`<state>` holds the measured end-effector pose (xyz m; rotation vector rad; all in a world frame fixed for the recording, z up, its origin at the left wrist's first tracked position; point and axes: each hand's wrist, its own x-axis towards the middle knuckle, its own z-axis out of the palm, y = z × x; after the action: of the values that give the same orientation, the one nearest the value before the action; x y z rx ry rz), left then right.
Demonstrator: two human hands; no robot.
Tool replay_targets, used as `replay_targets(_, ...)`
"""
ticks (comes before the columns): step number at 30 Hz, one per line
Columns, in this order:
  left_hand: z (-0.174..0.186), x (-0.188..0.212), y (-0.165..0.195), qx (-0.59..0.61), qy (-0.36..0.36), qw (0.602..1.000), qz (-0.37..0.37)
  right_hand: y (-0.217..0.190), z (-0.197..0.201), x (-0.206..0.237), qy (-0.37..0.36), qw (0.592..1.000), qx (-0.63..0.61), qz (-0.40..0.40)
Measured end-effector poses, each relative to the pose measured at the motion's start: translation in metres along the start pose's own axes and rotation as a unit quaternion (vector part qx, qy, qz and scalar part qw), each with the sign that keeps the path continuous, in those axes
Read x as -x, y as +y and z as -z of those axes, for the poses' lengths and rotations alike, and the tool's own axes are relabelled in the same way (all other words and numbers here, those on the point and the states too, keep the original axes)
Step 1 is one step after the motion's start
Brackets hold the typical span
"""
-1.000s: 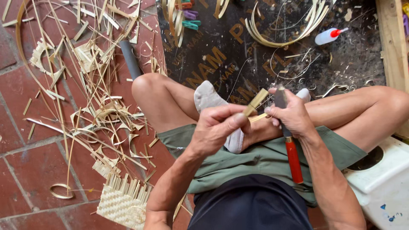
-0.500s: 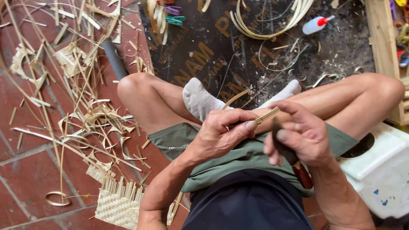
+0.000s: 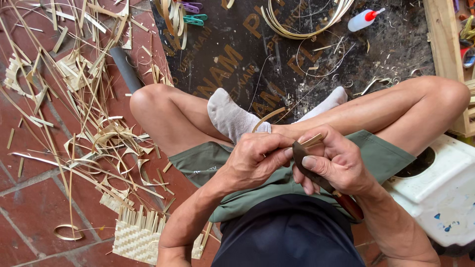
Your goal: The person sits cross-legged and repeatedly forms small bamboo rings by applying glue to the ends of thin strips, joining them, and securing them with colorful clips. They also use a knife to trim and shape the bamboo pieces.
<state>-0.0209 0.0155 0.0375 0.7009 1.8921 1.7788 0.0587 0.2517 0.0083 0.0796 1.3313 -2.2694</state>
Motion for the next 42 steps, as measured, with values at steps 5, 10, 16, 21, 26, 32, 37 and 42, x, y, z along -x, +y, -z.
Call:
replay_targets(5,-0.002,0.003,-0.001,-0.033,0.003,0.999,-0.037,0.002,0.003,-0.002,0.001,1.000,-0.005,0.000)
replay_targets(10,0.005,0.016,0.006,-0.045,0.003,0.998,-0.052,-0.049,0.002,-0.020,0.089,0.993,0.019,0.074)
replay_targets(16,0.004,0.014,0.004,0.072,0.018,0.995,0.066,-0.039,0.012,-0.006,0.124,0.985,0.045,0.111)
replay_targets(21,-0.003,0.007,0.007,0.116,0.026,0.988,0.096,-0.011,-0.004,0.001,0.012,1.000,-0.011,-0.001)
replay_targets(26,0.000,0.004,0.010,0.018,0.017,1.000,-0.007,-0.019,-0.021,-0.006,-0.010,1.000,-0.006,0.011)
replay_targets(32,0.000,0.003,0.008,0.021,0.003,1.000,0.009,-0.014,-0.015,-0.005,-0.013,1.000,0.000,0.007)
replay_targets(37,-0.001,0.003,0.009,0.016,0.005,1.000,0.000,-0.007,-0.010,-0.004,-0.012,1.000,0.006,0.000)
replay_targets(42,0.002,0.005,0.009,-0.043,0.007,0.996,-0.072,-0.017,-0.013,-0.009,-0.024,0.999,-0.025,0.010)
